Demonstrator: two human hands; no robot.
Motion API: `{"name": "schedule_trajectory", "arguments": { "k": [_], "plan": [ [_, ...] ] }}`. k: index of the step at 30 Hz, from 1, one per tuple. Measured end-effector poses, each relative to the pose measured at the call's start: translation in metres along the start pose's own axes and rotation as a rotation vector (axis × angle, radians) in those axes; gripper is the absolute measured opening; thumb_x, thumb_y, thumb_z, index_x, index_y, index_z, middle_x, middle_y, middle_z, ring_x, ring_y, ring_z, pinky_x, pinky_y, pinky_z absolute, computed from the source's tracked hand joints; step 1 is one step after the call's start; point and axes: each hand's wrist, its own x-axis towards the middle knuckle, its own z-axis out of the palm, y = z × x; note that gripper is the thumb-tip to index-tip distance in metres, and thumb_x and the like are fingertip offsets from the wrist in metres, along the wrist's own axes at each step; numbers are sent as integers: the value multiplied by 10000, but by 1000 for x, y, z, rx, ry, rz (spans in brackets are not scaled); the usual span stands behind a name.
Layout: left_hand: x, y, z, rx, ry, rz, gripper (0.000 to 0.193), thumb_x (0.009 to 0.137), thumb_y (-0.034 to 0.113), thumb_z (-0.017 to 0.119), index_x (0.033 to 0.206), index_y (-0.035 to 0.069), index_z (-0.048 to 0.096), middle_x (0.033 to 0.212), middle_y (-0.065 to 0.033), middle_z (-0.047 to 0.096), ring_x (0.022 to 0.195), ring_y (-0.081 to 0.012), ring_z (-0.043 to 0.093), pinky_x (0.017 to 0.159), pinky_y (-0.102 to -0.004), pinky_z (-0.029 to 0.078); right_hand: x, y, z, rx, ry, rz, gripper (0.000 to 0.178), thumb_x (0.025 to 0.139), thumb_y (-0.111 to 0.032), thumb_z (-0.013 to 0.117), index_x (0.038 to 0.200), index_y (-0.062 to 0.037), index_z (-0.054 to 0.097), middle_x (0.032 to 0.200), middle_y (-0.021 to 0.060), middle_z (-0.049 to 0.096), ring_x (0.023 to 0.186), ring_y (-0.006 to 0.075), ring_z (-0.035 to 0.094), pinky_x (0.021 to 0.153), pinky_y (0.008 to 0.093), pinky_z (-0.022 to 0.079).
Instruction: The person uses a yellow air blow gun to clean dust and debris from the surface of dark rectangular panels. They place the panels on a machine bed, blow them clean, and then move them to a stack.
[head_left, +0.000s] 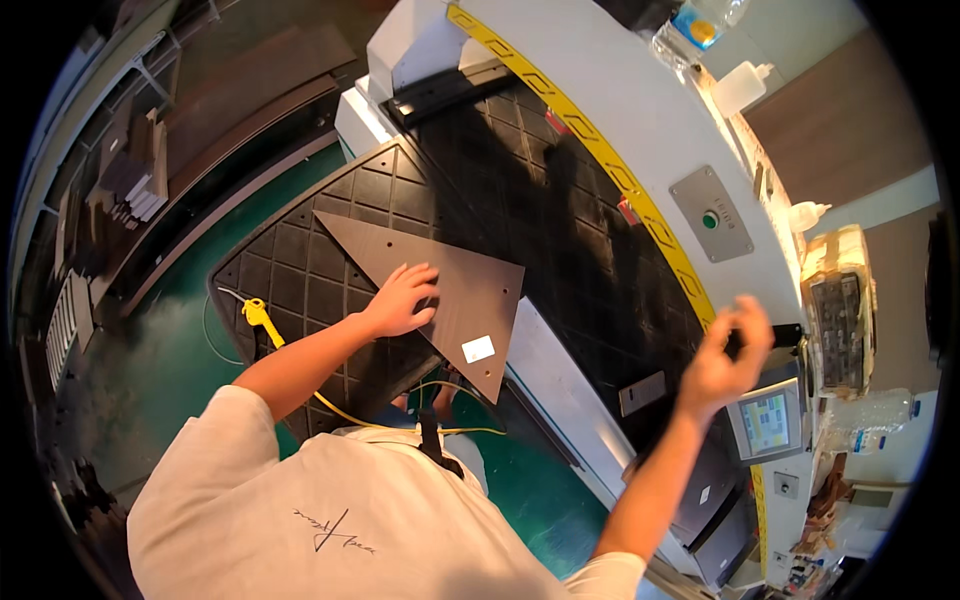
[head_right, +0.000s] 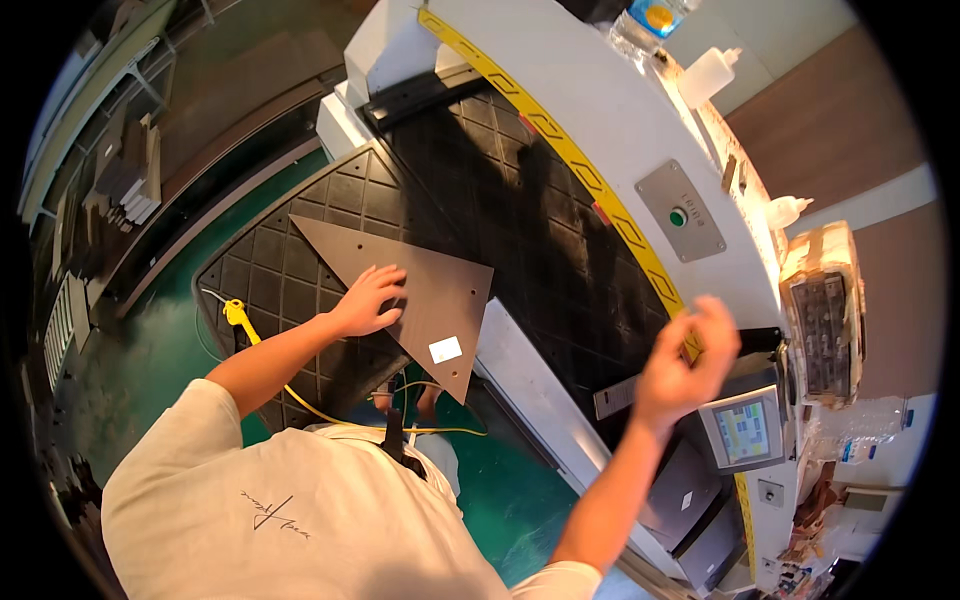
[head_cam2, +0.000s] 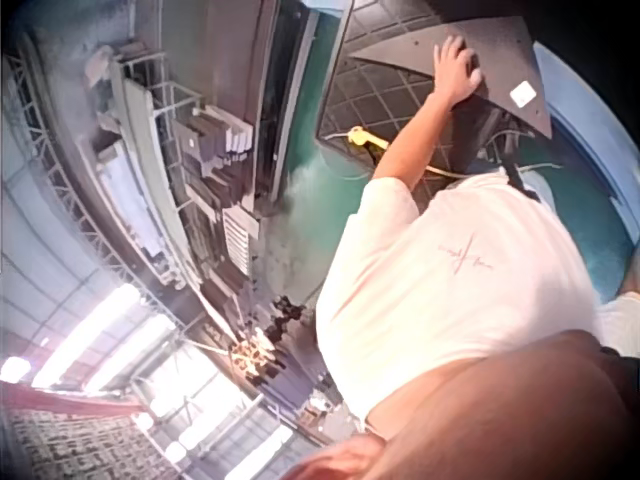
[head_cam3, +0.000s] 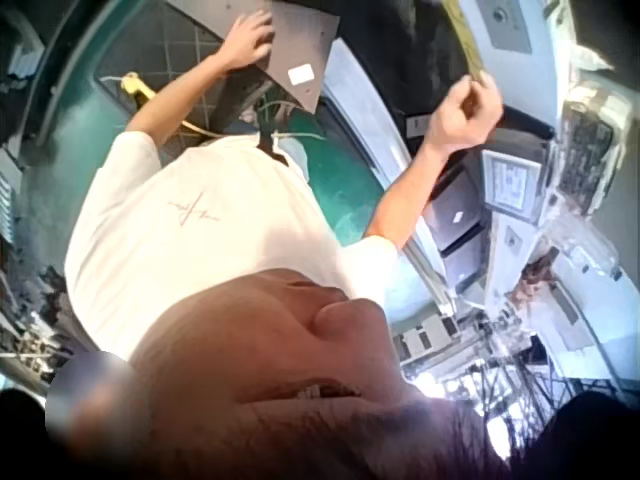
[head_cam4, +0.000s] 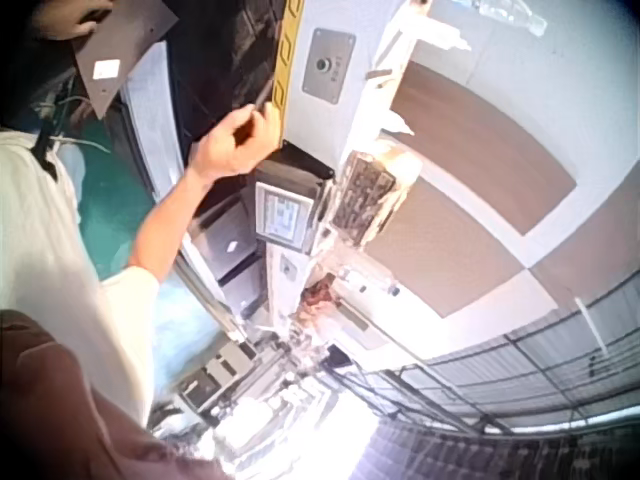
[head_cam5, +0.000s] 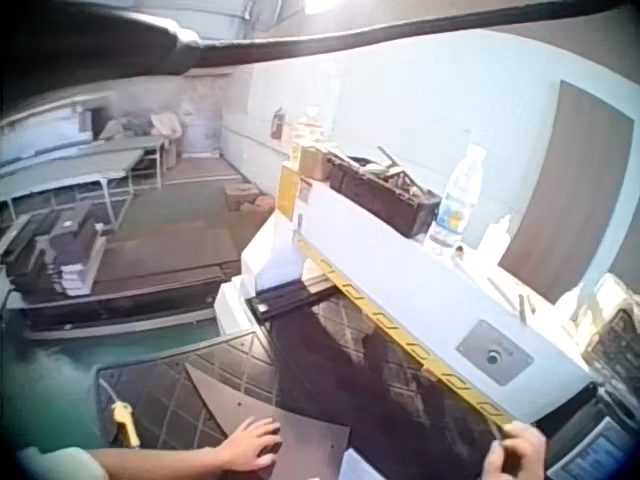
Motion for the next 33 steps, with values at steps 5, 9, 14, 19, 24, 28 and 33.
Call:
{"name": "schedule_trajectory", "arguments": {
  "k": [5,9,14,19,24,28,33],
  "plan": [
    [-105,-14,-63,-123,-220,-172,405,827,195,752,1215,87,706,1538,-182,524,1500,-376,408,1210,-614,320,98,101,1,-523,48,-244,96,938,-69,749,1001,-15,703,1147,129,733,1092,313,672,975,447,525],
    [-191,1,-119,183,-505,-191,639,714,87,784,1337,138,650,1601,-163,440,1537,-373,350,1222,-630,287,97,151,5,-699,-59,-285,242,977,-163,727,1173,-20,735,1211,147,728,1167,335,656,1010,455,511],
    [-275,-43,-117,380,-234,-92,377,789,96,751,1138,167,627,1239,-78,566,1279,-278,532,1158,-553,346,-22,7,83,35,-268,-93,328,1011,-219,699,1271,-20,687,1308,164,684,1209,320,640,1067,454,493],
    [-219,-49,-125,278,-114,115,208,789,130,771,943,151,633,991,-64,573,1011,-299,591,988,-480,466,-219,-183,132,1078,-1436,797,717,982,-394,734,1542,-42,457,1538,179,526,1353,291,564,1143,415,452],
    [-104,85,-123,-285,-24,614,259,820,169,813,1023,88,673,1033,-104,591,1059,-347,594,945,-517,516,-279,-206,129,1952,-1318,1485,1060,916,-755,621,1656,-73,288,1592,132,449,1466,247,458,1195,428,425],
    [-68,124,-119,-533,146,841,444,803,267,872,1158,77,685,1207,-137,641,1160,-373,597,1052,-568,489,-213,-235,65,1682,-772,1663,916,966,-806,466,1595,-145,389,1552,136,489,1433,320,490,1180,522,430],
    [12,6,-145,-105,201,410,889,756,529,878,1435,58,552,1427,-192,568,1347,-418,515,1185,-601,326,-225,-198,10,1365,-396,1953,553,1107,-581,397,1473,-180,505,1136,152,662,890,353,729,548,391,598]
  ]
}}
